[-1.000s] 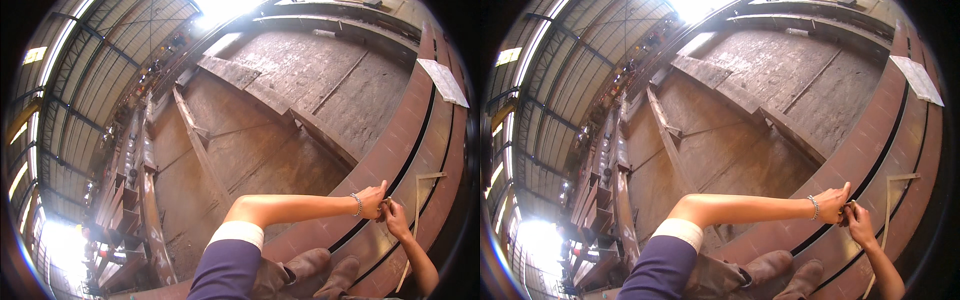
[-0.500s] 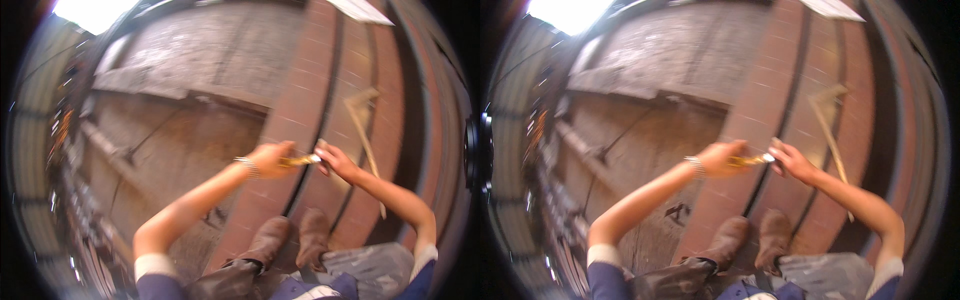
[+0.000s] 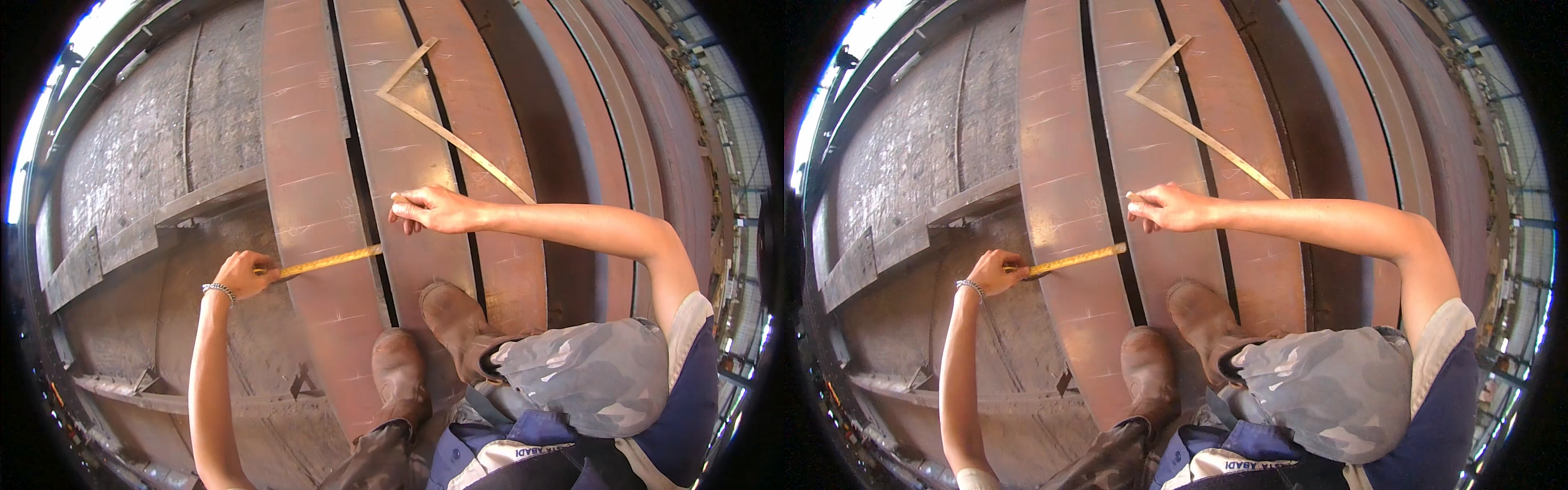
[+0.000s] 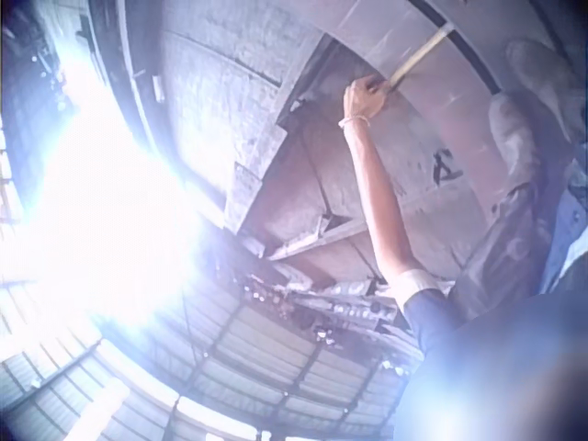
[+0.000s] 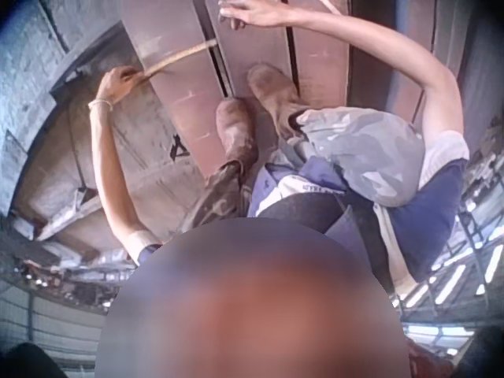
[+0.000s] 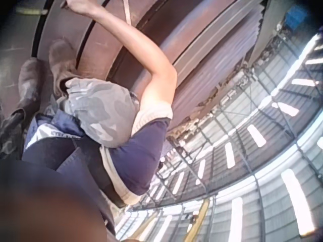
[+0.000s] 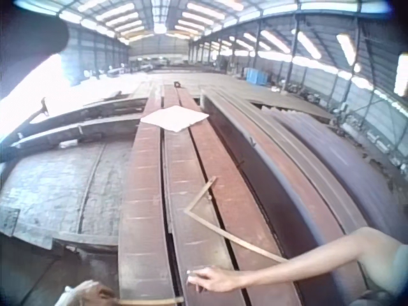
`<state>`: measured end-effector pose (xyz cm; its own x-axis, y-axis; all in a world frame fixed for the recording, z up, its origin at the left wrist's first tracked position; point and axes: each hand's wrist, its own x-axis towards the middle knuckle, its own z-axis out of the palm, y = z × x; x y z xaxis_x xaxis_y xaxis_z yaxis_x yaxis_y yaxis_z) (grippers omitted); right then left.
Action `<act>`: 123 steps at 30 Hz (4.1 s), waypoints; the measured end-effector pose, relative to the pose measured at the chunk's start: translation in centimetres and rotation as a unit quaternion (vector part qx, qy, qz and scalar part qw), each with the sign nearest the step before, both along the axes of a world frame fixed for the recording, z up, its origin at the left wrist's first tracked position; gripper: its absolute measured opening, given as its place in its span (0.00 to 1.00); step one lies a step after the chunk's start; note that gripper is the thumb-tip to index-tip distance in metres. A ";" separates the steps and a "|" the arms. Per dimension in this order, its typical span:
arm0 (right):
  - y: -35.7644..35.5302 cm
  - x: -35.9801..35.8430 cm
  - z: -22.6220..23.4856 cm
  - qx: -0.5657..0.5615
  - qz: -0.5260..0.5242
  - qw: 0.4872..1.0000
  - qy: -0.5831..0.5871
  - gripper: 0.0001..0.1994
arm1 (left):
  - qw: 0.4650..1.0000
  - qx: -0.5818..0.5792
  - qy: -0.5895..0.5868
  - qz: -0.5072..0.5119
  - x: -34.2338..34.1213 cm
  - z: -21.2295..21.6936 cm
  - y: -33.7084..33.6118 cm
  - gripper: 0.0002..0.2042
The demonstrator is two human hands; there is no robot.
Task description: The person measures and marks large curved metal sheets using a tape measure, a set square, and a white marker. They repeatedly position the tools, take measurements, and mark lines on the metal surface.
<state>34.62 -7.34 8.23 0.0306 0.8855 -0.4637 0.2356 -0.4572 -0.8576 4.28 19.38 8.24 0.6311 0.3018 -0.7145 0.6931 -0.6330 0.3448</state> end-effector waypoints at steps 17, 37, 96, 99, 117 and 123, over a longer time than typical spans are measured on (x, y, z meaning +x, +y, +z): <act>-6.2 2.3 2.8 -0.026 -0.054 0.983 -0.171 0.25 | 0.997 -0.027 0.073 0.008 0.1 -7.1 3.6 0.21; -5.7 1.3 5.4 -0.016 -0.061 0.991 -0.120 0.16 | 0.997 0.000 0.071 -0.013 1.2 -7.6 3.3 0.24; 9.9 -11.3 -10.0 0.033 -0.047 0.998 -0.021 0.09 | 0.992 -0.002 0.110 0.058 1.2 -6.3 3.1 0.30; 10.0 -11.3 -10.0 0.028 -0.047 0.998 -0.015 0.09 | 0.993 -0.007 0.109 0.051 1.3 -6.0 3.0 0.29; 10.0 -11.8 -9.1 0.239 -0.227 0.930 -0.165 0.04 | 0.992 -0.002 0.116 0.053 1.3 -6.0 2.9 0.25; 8.7 -10.8 -7.9 0.189 -0.293 0.929 -0.124 0.06 | 0.994 0.001 0.098 0.043 1.1 -6.2 3.0 0.25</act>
